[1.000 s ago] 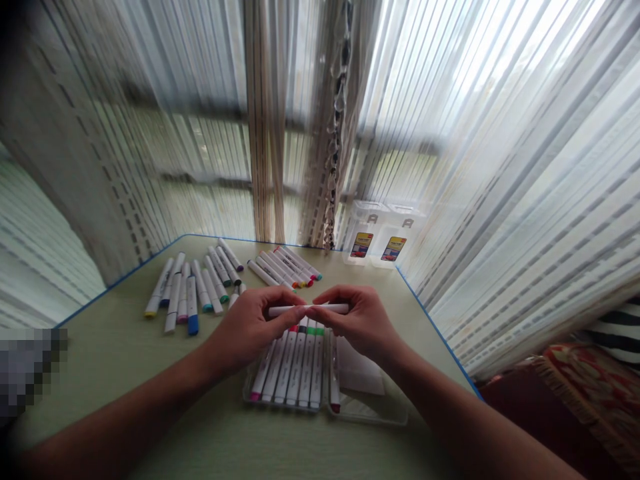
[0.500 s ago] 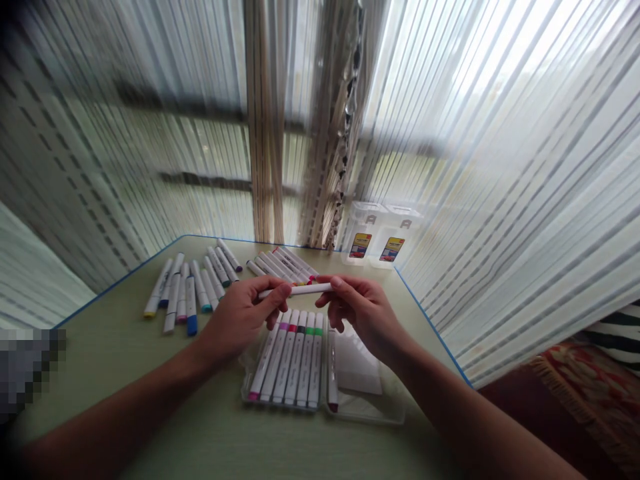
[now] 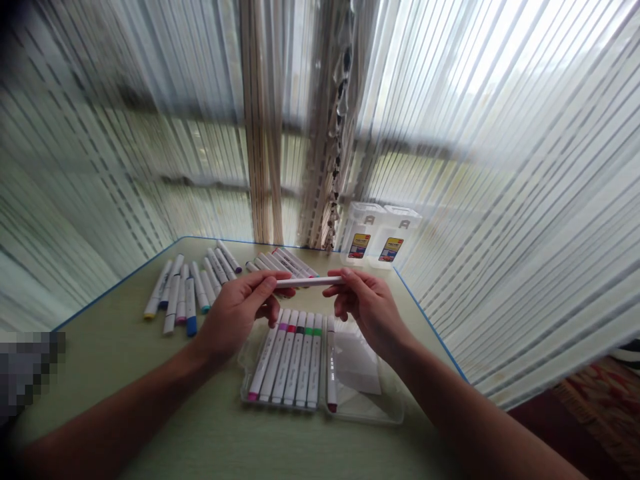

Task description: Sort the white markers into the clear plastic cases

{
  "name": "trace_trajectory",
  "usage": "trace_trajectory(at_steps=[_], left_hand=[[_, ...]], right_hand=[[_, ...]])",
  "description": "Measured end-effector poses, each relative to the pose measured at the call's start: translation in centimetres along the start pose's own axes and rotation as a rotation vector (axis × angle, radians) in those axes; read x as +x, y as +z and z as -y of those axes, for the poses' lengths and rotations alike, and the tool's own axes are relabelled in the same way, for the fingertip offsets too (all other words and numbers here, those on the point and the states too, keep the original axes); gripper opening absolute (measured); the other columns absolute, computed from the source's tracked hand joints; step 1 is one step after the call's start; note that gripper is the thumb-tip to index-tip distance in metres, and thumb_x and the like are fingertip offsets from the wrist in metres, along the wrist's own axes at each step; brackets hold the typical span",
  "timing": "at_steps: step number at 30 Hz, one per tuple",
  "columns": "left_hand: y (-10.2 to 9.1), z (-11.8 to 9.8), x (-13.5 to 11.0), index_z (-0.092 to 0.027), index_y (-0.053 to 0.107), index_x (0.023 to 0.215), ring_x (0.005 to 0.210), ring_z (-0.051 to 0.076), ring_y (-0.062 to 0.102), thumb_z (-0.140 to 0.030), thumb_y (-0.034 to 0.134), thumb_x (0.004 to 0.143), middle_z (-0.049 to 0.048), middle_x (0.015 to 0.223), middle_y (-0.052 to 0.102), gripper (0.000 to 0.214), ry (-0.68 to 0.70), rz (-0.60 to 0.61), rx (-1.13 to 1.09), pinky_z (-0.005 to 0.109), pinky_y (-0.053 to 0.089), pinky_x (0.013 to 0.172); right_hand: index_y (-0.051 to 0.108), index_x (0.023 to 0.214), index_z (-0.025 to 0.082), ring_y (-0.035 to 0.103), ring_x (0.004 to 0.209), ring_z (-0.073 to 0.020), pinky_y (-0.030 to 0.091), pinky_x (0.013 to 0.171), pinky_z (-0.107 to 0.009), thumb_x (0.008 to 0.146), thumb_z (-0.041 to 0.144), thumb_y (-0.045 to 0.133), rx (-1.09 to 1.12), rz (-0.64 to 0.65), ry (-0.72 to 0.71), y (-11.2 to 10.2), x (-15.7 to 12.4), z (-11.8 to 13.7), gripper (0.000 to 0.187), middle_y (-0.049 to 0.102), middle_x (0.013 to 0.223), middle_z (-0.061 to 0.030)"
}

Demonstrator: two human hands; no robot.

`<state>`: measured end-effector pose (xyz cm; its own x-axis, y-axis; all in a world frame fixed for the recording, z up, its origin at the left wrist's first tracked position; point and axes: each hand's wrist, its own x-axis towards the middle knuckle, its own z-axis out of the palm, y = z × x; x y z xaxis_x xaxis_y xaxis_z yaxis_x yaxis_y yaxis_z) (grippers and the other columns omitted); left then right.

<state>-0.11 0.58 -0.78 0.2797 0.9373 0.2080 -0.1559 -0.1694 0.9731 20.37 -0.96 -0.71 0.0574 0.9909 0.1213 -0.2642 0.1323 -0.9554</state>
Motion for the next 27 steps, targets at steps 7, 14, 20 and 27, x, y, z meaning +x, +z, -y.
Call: trace_trajectory(at_steps=[7, 14, 20, 27], left_hand=[[-0.01, -0.11, -0.14, -0.009, 0.066, 0.108, 0.050, 0.010, 0.055, -0.027, 0.054, 0.087, 0.0094, 0.084, 0.069, 0.030, -0.013, 0.023, -0.069, 0.025, 0.047, 0.049], [-0.02, -0.20, -0.09, -0.009, 0.066, 0.108, 0.049, 0.008, 0.054, -0.028, 0.056, 0.087, 0.0087, 0.084, 0.069, 0.030, 0.012, 0.029, 0.000, 0.023, 0.046, 0.049], [-0.03, -0.03, 0.04, -0.011, 0.065, 0.098, 0.048, 0.008, 0.053, -0.030, 0.059, 0.086, 0.0052, 0.077, 0.068, 0.023, 0.012, 0.024, 0.070, 0.021, 0.045, 0.046], [0.23, 0.07, -0.34, -0.012, 0.064, 0.090, 0.050, 0.010, 0.054, -0.033, 0.064, 0.081, 0.0022, 0.070, 0.064, 0.022, -0.035, 0.058, 0.224, 0.021, 0.045, 0.047]], right_hand=[[0.072, 0.090, 0.012, 0.055, 0.040, -0.0094, 0.038, 0.036, -0.021, 0.080, 0.039, 0.069, 0.005, -0.013, 0.002, 0.00, 0.01, 0.04, 0.028, 0.072, 0.068, -0.0062], [0.072, 0.089, 0.014, 0.055, 0.040, -0.0090, 0.039, 0.036, -0.020, 0.080, 0.040, 0.070, 0.000, 0.003, 0.000, -0.12, 0.09, -0.13, 0.028, 0.072, 0.067, -0.0054], [0.073, 0.088, 0.014, 0.056, 0.041, -0.0095, 0.039, 0.037, -0.020, 0.080, 0.041, 0.070, -0.041, 0.017, -0.002, -0.10, -0.09, -0.25, 0.028, 0.072, 0.068, -0.0065], [0.073, 0.084, 0.014, 0.054, 0.043, -0.0086, 0.042, 0.041, -0.020, 0.077, 0.037, 0.074, -0.218, 0.103, -0.031, 0.14, -0.56, -0.60, 0.024, 0.070, 0.065, -0.0054]])
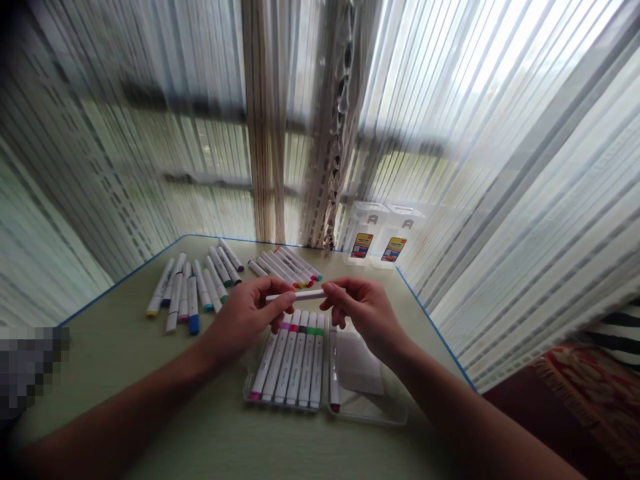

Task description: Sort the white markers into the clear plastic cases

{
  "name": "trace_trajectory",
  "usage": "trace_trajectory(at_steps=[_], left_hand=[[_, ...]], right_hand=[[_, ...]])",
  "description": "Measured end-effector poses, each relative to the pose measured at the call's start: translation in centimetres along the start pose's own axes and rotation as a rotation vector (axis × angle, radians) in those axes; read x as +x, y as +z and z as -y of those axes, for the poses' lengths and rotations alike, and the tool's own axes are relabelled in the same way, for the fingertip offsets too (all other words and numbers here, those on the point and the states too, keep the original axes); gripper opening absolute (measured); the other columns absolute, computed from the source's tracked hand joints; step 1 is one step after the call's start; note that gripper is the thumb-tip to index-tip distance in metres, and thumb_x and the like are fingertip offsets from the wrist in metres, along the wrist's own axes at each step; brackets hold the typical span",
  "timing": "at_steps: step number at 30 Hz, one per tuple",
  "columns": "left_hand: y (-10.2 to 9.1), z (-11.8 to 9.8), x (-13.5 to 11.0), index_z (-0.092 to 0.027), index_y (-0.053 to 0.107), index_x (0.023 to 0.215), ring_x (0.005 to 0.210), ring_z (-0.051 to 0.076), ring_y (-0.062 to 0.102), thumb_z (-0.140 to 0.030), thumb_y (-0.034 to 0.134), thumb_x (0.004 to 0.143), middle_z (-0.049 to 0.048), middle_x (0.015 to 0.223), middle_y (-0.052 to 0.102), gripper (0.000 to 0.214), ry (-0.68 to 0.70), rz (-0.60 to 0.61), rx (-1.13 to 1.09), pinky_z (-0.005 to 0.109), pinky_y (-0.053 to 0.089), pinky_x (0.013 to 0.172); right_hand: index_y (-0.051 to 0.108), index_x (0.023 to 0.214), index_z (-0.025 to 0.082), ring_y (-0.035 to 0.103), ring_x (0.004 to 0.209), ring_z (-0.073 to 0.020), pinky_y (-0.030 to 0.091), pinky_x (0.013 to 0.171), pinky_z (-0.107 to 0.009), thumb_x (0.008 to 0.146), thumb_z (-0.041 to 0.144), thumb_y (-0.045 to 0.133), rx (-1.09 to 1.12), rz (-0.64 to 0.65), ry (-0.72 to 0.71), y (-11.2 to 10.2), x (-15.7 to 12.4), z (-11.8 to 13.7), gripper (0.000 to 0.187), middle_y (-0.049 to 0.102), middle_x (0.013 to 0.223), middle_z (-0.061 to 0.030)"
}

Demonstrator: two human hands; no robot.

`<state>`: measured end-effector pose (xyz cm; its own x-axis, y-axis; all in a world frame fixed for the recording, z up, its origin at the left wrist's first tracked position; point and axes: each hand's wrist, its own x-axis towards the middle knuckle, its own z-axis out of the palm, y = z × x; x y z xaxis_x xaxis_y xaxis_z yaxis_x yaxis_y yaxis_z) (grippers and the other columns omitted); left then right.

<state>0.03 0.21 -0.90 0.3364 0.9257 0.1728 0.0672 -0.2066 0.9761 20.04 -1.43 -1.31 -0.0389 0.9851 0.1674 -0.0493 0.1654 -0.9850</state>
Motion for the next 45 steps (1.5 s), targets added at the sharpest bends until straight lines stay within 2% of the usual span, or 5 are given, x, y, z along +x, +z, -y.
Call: trace_trajectory(at_steps=[8, 17, 24, 35, 45], left_hand=[[0.5, 0.3, -0.6, -0.014, 0.070, 0.089, 0.054, 0.011, 0.057, -0.038, 0.061, 0.083, 0.0067, 0.081, 0.070, 0.027, 0.048, 0.100, 0.131, 0.021, 0.044, 0.050], [0.3, 0.0, -0.2, -0.013, 0.068, 0.091, 0.051, 0.010, 0.053, -0.036, 0.058, 0.085, 0.0032, 0.071, 0.065, 0.026, 0.038, 0.058, 0.112, 0.020, 0.043, 0.049], [-0.1, 0.1, 0.2, -0.012, 0.064, 0.089, 0.049, 0.009, 0.054, -0.036, 0.057, 0.087, 0.0015, 0.072, 0.062, 0.025, 0.018, 0.014, 0.015, 0.021, 0.045, 0.046], [-0.3, 0.2, 0.6, -0.010, 0.066, 0.101, 0.050, 0.009, 0.054, -0.030, 0.054, 0.088, 0.0049, 0.077, 0.065, 0.027, -0.007, -0.035, -0.207, 0.023, 0.046, 0.048], [-0.3, 0.0, 0.4, -0.010, 0.067, 0.107, 0.052, 0.009, 0.054, -0.026, 0.055, 0.087, 0.0080, 0.084, 0.068, 0.029, 0.009, 0.001, -0.256, 0.023, 0.046, 0.050]], right_hand=[[0.070, 0.074, 0.013, 0.049, 0.042, -0.0074, 0.037, 0.040, -0.020, 0.065, 0.041, 0.082, -0.192, 0.110, 0.055, 0.9, -0.6, 0.5, 0.032, 0.060, 0.056, 0.0008], [0.073, 0.086, 0.014, 0.054, 0.046, -0.0083, 0.043, 0.044, -0.020, 0.078, 0.037, 0.073, -0.055, 0.133, 0.049, 0.5, -0.4, 0.2, 0.025, 0.068, 0.066, -0.0039], [0.075, 0.096, 0.014, 0.056, 0.046, -0.0090, 0.046, 0.044, -0.020, 0.085, 0.033, 0.065, 0.183, 0.101, 0.097, 0.1, -0.2, 0.3, 0.023, 0.073, 0.073, -0.0082], [0.074, 0.091, 0.011, 0.055, 0.042, -0.0091, 0.040, 0.036, -0.019, 0.084, 0.028, 0.065, 0.264, -0.086, 0.055, -0.4, 0.5, 0.2, 0.021, 0.071, 0.068, -0.0071], [0.073, 0.090, 0.011, 0.054, 0.040, -0.0091, 0.040, 0.035, -0.019, 0.083, 0.027, 0.065, 0.290, -0.124, 0.077, -0.5, 0.7, 0.3, 0.020, 0.070, 0.065, -0.0061]])
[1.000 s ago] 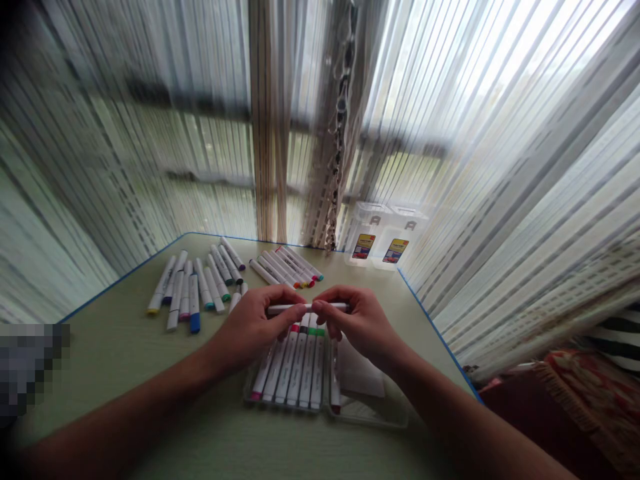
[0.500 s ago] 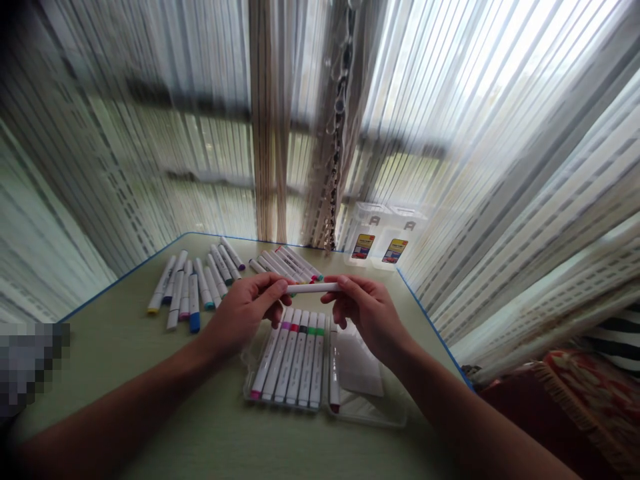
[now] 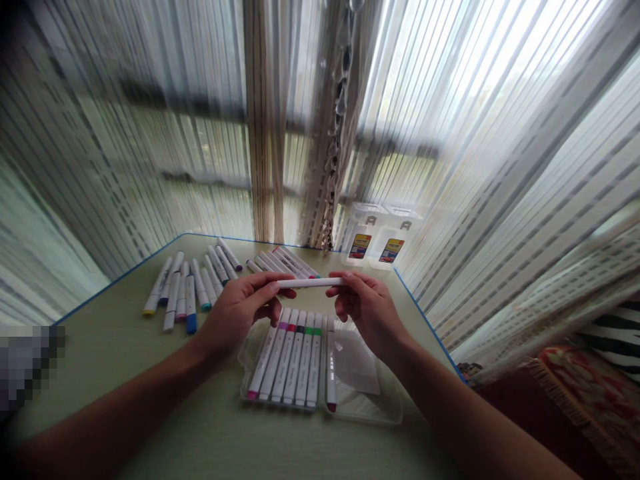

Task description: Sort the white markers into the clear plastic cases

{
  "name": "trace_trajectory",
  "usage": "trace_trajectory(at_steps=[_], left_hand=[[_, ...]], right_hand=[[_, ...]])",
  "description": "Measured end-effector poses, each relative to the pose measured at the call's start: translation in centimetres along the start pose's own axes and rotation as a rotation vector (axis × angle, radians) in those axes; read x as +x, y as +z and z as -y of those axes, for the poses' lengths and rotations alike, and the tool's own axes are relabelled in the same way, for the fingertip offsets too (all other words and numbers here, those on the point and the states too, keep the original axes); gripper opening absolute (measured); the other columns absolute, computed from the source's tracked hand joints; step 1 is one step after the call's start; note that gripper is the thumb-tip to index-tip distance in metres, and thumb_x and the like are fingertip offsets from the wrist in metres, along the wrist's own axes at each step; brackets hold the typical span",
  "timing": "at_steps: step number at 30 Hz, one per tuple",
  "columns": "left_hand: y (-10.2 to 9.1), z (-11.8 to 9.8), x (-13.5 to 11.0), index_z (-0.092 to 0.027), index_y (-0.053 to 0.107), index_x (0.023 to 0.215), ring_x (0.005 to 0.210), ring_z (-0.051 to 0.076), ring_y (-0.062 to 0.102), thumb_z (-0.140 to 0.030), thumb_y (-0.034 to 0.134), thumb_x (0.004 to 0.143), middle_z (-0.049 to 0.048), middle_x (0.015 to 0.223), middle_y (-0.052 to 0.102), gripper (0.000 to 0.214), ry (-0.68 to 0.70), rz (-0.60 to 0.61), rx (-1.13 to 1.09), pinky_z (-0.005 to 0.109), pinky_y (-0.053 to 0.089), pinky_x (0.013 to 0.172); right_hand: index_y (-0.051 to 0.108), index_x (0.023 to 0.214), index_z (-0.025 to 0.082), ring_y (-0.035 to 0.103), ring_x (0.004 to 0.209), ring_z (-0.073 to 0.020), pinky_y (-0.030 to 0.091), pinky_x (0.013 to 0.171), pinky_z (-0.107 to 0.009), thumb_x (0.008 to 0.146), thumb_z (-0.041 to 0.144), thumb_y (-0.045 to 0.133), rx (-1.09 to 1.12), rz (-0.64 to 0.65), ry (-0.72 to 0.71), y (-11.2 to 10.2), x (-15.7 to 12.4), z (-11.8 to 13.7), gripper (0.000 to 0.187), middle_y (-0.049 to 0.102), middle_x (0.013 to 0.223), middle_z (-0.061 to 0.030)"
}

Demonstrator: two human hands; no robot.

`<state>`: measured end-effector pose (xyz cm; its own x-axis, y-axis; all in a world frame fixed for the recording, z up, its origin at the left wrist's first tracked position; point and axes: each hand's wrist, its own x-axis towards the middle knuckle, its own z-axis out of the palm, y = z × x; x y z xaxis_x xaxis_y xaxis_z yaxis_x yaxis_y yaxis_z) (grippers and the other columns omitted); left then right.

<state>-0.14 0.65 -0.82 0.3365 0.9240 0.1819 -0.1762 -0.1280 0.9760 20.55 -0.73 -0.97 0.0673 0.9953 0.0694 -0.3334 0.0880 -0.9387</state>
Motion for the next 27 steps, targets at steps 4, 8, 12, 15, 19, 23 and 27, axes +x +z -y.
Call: trace_trajectory(at_steps=[4, 8, 12, 15, 19, 23, 27], left_hand=[[0.0, 0.1, 0.1, -0.011, 0.066, 0.108, 0.052, 0.008, 0.054, -0.027, 0.055, 0.087, 0.0073, 0.085, 0.068, 0.029, 0.016, -0.003, 0.040, 0.023, 0.046, 0.050], [-0.1, 0.1, 0.0, -0.009, 0.066, 0.107, 0.050, 0.008, 0.053, -0.027, 0.055, 0.087, 0.0066, 0.083, 0.067, 0.029, 0.011, -0.024, 0.082, 0.022, 0.047, 0.049], [-0.1, 0.2, 0.0, -0.009, 0.066, 0.105, 0.050, 0.008, 0.054, -0.029, 0.058, 0.086, 0.0043, 0.078, 0.065, 0.029, 0.017, -0.034, 0.152, 0.021, 0.046, 0.048], [-0.1, 0.0, -0.1, -0.009, 0.068, 0.102, 0.050, 0.009, 0.053, -0.031, 0.061, 0.084, 0.0014, 0.071, 0.062, 0.029, 0.020, -0.016, 0.199, 0.021, 0.044, 0.048], [0.1, -0.4, -0.3, -0.010, 0.071, 0.097, 0.048, 0.009, 0.048, -0.035, 0.065, 0.081, -0.0018, 0.058, 0.055, 0.031, -0.001, 0.024, 0.279, 0.019, 0.038, 0.045], [0.4, -0.7, -0.6, -0.011, 0.072, 0.088, 0.052, 0.011, 0.051, -0.038, 0.064, 0.081, 0.0012, 0.062, 0.061, 0.029, 0.033, 0.067, 0.374, 0.020, 0.038, 0.047], [0.4, -0.3, -0.8, -0.013, 0.072, 0.086, 0.068, 0.016, 0.063, -0.043, 0.062, 0.082, 0.0061, 0.077, 0.070, 0.032, 0.077, 0.126, 0.403, 0.024, 0.047, 0.061]], right_hand=[[0.074, 0.090, 0.011, 0.054, 0.041, -0.0090, 0.040, 0.036, -0.019, 0.082, 0.029, 0.066, -0.012, 0.000, -0.003, -0.1, 0.0, -0.1, 0.020, 0.070, 0.066, -0.0062], [0.074, 0.089, 0.012, 0.054, 0.041, -0.0083, 0.040, 0.036, -0.019, 0.082, 0.030, 0.068, -0.035, 0.024, -0.021, -0.1, 0.0, -0.2, 0.021, 0.070, 0.066, -0.0058], [0.075, 0.088, 0.013, 0.054, 0.041, -0.0077, 0.039, 0.036, -0.018, 0.080, 0.031, 0.071, -0.089, 0.056, -0.032, 0.0, -0.2, -0.5, 0.021, 0.070, 0.065, -0.0053], [0.075, 0.087, 0.013, 0.053, 0.041, -0.0074, 0.040, 0.037, -0.018, 0.078, 0.031, 0.074, -0.148, 0.090, -0.043, 0.0, -0.4, -0.6, 0.020, 0.070, 0.066, -0.0050], [0.075, 0.088, 0.014, 0.053, 0.042, -0.0077, 0.042, 0.039, -0.020, 0.074, 0.029, 0.077, -0.224, 0.147, -0.067, 0.2, -0.7, -0.7, 0.021, 0.070, 0.066, -0.0043], [0.075, 0.083, 0.014, 0.055, 0.043, -0.0096, 0.046, 0.042, -0.022, 0.070, 0.030, 0.080, -0.317, 0.180, -0.070, 0.5, -1.0, -0.6, 0.021, 0.068, 0.062, -0.0033], [0.075, 0.079, 0.013, 0.055, 0.043, -0.0104, 0.045, 0.041, -0.021, 0.063, 0.031, 0.085, -0.388, 0.191, -0.035, 0.8, -1.4, -0.4, 0.026, 0.064, 0.052, -0.0006]])
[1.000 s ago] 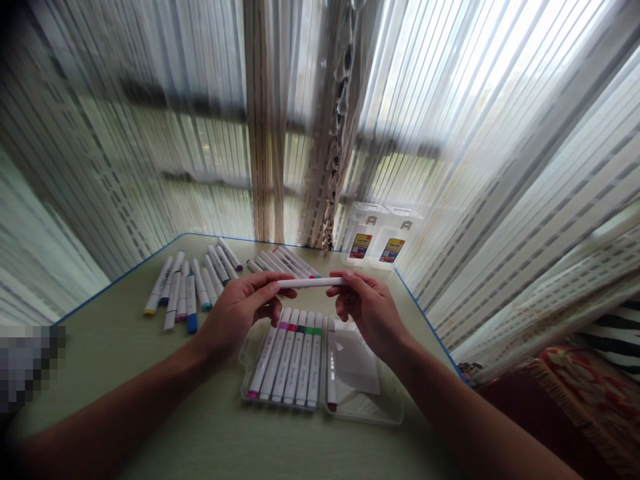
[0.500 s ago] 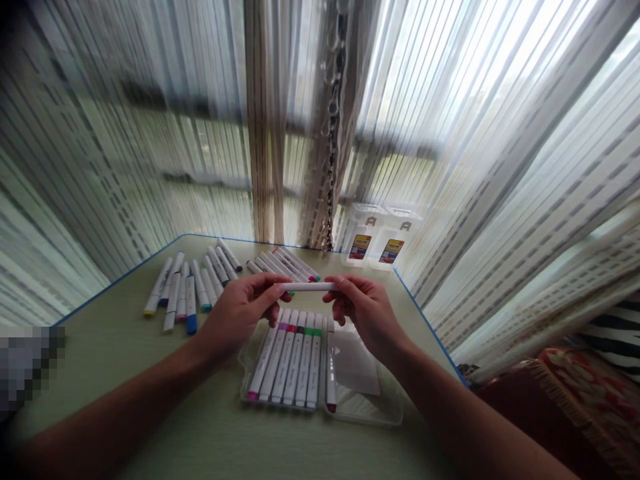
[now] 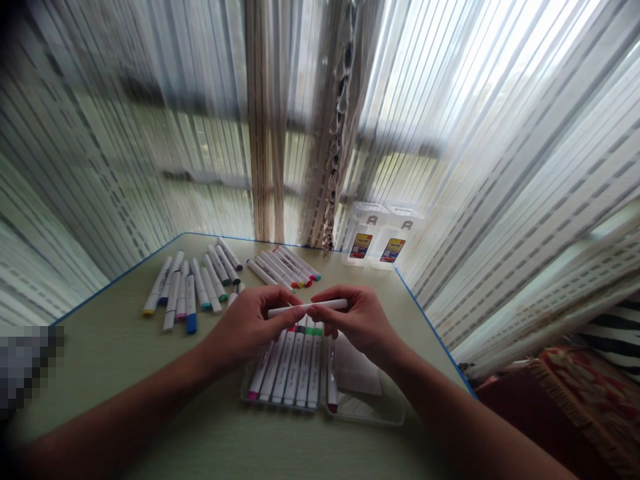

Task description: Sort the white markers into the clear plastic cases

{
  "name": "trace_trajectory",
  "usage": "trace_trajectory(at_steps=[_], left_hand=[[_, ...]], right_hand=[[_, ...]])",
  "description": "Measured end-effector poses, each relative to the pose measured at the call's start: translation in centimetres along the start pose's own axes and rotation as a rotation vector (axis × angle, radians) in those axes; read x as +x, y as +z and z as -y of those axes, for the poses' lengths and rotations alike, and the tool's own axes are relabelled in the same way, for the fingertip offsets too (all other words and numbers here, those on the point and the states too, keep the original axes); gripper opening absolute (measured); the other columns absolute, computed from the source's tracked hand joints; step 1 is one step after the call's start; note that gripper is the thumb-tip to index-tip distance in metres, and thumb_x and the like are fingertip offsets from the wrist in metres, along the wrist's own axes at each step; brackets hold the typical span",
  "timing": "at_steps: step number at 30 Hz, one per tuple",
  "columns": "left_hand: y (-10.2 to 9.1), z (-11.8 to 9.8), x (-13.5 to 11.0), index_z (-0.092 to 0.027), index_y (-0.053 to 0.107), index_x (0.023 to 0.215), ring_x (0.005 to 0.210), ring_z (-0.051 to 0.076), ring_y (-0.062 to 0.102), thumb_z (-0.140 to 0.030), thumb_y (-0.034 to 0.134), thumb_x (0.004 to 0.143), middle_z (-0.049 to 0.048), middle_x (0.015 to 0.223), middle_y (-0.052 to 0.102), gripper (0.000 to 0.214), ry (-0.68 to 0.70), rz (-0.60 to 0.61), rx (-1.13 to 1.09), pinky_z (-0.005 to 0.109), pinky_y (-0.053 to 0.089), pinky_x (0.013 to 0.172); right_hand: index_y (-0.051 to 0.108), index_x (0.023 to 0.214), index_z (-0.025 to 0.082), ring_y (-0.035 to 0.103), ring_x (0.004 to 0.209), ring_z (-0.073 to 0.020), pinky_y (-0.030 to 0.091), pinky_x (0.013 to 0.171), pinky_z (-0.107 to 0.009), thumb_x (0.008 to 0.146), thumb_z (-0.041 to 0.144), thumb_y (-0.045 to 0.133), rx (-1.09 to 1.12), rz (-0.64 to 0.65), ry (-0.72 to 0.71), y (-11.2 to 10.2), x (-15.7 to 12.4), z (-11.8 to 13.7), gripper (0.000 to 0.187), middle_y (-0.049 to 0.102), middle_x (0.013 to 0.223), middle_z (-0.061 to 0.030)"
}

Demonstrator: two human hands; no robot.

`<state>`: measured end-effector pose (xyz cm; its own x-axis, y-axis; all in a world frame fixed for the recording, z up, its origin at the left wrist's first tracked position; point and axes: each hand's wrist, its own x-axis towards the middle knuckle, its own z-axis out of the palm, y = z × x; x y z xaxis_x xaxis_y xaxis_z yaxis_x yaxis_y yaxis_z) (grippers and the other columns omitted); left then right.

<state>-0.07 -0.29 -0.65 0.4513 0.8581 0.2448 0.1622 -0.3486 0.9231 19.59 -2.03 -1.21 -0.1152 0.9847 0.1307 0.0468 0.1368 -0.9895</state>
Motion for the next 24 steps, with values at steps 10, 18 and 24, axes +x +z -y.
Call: trace_trajectory(at_steps=[10, 18, 24], left_hand=[[0.01, 0.16, 0.03, -0.016, 0.073, 0.090, 0.074, 0.018, 0.065, -0.044, 0.058, 0.086, 0.0062, 0.080, 0.072, 0.033, -0.001, 0.061, 0.007, 0.025, 0.048, 0.067], [-0.58, -0.18, 0.38, -0.013, 0.069, 0.078, 0.048, 0.010, 0.049, -0.042, 0.055, 0.087, 0.0013, 0.060, 0.062, 0.034, -0.037, -0.007, -0.005, 0.020, 0.037, 0.048], [-0.56, 0.27, 0.51, -0.012, 0.066, 0.077, 0.047, 0.009, 0.049, -0.049, 0.052, 0.088, 0.0031, 0.064, 0.063, 0.040, -0.038, -0.037, -0.124, 0.019, 0.039, 0.046]], right_hand=[[0.074, 0.081, 0.014, 0.055, 0.044, -0.0102, 0.045, 0.042, -0.021, 0.063, 0.032, 0.085, -0.028, 0.005, 0.004, 0.02, 0.02, 0.23, 0.028, 0.064, 0.054, -0.0005], [0.074, 0.092, 0.016, 0.055, 0.045, -0.0093, 0.045, 0.043, -0.021, 0.079, 0.032, 0.073, 0.196, 0.026, -0.009, -0.66, 0.30, 0.05, 0.021, 0.070, 0.067, -0.0044], [0.074, 0.095, 0.014, 0.057, 0.043, -0.0101, 0.045, 0.041, -0.021, 0.081, 0.036, 0.069, 0.300, 0.002, 0.027, -0.56, 0.42, 0.47, 0.026, 0.073, 0.070, -0.0072]])
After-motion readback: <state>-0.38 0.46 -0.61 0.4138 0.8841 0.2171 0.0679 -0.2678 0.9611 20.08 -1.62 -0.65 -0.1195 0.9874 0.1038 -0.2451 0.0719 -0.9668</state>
